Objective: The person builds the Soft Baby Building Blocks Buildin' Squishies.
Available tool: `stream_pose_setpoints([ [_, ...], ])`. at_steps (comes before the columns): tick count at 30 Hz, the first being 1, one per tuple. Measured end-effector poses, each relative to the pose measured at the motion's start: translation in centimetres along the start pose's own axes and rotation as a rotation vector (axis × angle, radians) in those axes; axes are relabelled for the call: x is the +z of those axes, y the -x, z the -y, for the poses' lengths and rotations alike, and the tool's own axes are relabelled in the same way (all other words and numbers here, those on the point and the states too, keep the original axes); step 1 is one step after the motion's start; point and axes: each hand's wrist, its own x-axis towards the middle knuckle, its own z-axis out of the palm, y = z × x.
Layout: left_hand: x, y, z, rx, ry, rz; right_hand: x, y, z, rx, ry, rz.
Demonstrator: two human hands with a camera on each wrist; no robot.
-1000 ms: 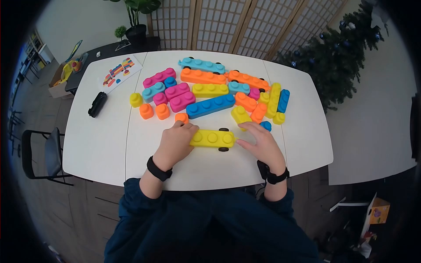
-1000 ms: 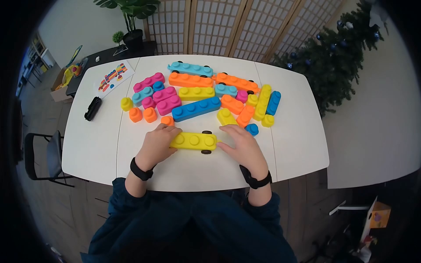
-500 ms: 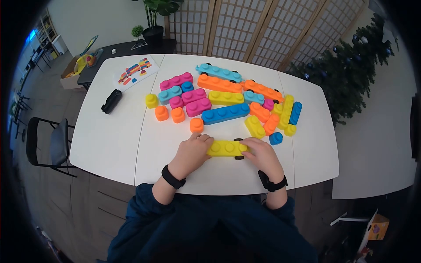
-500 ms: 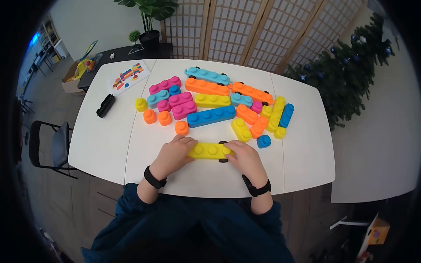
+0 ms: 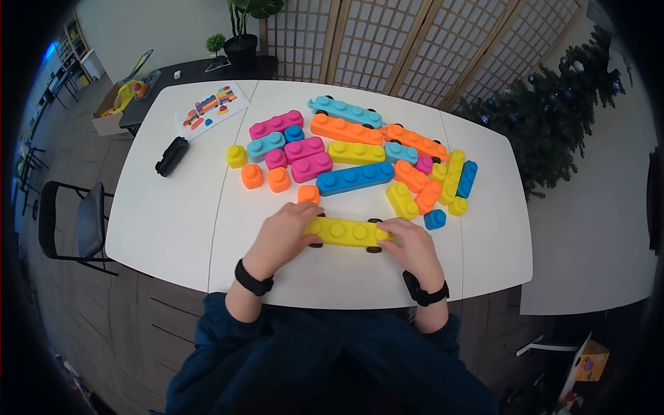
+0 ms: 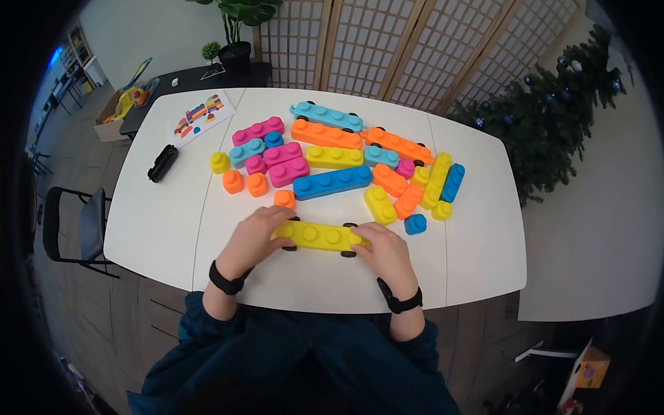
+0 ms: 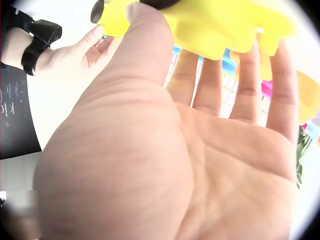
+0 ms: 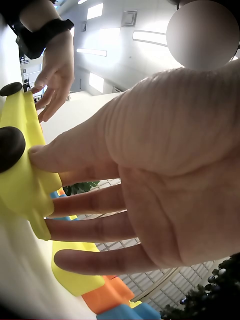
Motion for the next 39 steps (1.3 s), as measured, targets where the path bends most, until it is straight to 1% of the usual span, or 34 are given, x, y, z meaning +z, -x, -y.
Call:
stream_pose_setpoints([
  [1,-0.6,0.0,0.9,0.036,0.047,-0.100,0.0,0.1,0.1,0.009,-0.006,0.003],
  [2,-1.2,0.0,1.8,0.036,0.048,-0.099,0.0,0.1,0.1,0.010,-0.006,0.003],
  [4,-2.7,-0.7,3.7,-0.076,-0.039,-0.303,0.0,0.0,0.2,0.015,-0.005,0.010],
  [5,-3.3,-1.4,4.9,-0.076,-0.040,-0.303,0.0,0.0,0.1,0.015,-0.006,0.009],
  [7,-4.0,-3.5,7.3,-0.127,-0.111,-0.437,0.1,-0.1,-0.1,-0.004,0.000,0.015],
  [8,-4.3,-4.5,8.0,-0.129,-0.112,-0.436,0.1,-0.1,0.1,-0.004,-0.002,0.017],
  [10,-4.7,-6.2,9.0,-0.220,-0.099,-0.294,-0.1,-0.2,0.6,0.018,0.001,0.033],
  [11,-4.4,-6.9,9.6,-0.219,-0.100,-0.296,-0.2,-0.2,0.6,0.016,0.002,0.031],
  [13,-3.5,-8.0,10.8,-0.229,-0.208,-0.203,0.0,-0.2,0.6,0.010,0.018,0.031],
  [15,-2.8,-8.5,11.7,-0.247,-0.232,-0.196,0.1,-0.2,0.5,0.007,0.019,0.033],
  [19,-3.2,-8.6,11.3,-0.265,-0.304,-0.161,0.3,-0.1,0.4,0.014,0.021,0.027],
  [20,-3.4,-8.4,11.1,-0.267,-0.303,-0.160,0.3,0.0,0.3,0.015,0.021,0.029],
  [22,-4.2,-7.8,10.5,-0.259,-0.225,-0.263,0.5,0.0,0.0,-0.012,0.023,0.007],
  [23,-4.8,-7.5,10.0,-0.259,-0.225,-0.262,0.5,-0.1,0.0,-0.012,0.022,0.007],
  [25,-6.2,-6.5,8.8,-0.186,-0.117,-0.383,0.5,0.0,-0.2,-0.026,0.018,0.002],
  [26,-6.9,-5.8,8.0,-0.184,-0.111,-0.376,0.5,0.1,-0.1,-0.017,0.020,0.003],
  [28,-8.1,-3.9,6.0,-0.009,0.039,-0.375,0.4,0.0,0.1,-0.032,0.020,-0.005],
  [29,-8.2,-3.0,5.0,-0.006,0.043,-0.371,0.4,0.0,0.1,-0.026,0.022,-0.006],
  [31,-7.9,-1.0,3.1,0.163,0.201,-0.235,0.4,0.0,0.0,-0.026,0.006,0.001],
  [32,-7.4,-0.3,1.9,0.089,0.262,-0.164,0.4,0.0,0.0,-0.024,0.006,0.003],
  [34,-5.5,0.1,1.7,0.122,0.325,-0.095,0.4,0.0,0.0,-0.014,0.025,0.016],
  [35,-4.7,0.1,1.6,0.119,0.326,-0.095,0.3,-0.1,0.2,-0.013,0.024,0.019],
  [37,-3.6,0.0,1.3,0.093,0.347,0.016,0.0,-0.2,0.5,0.030,0.006,0.049],
  [39,-2.8,-0.1,1.0,0.078,0.360,0.033,0.1,-0.2,0.2,0.016,0.006,0.039],
])
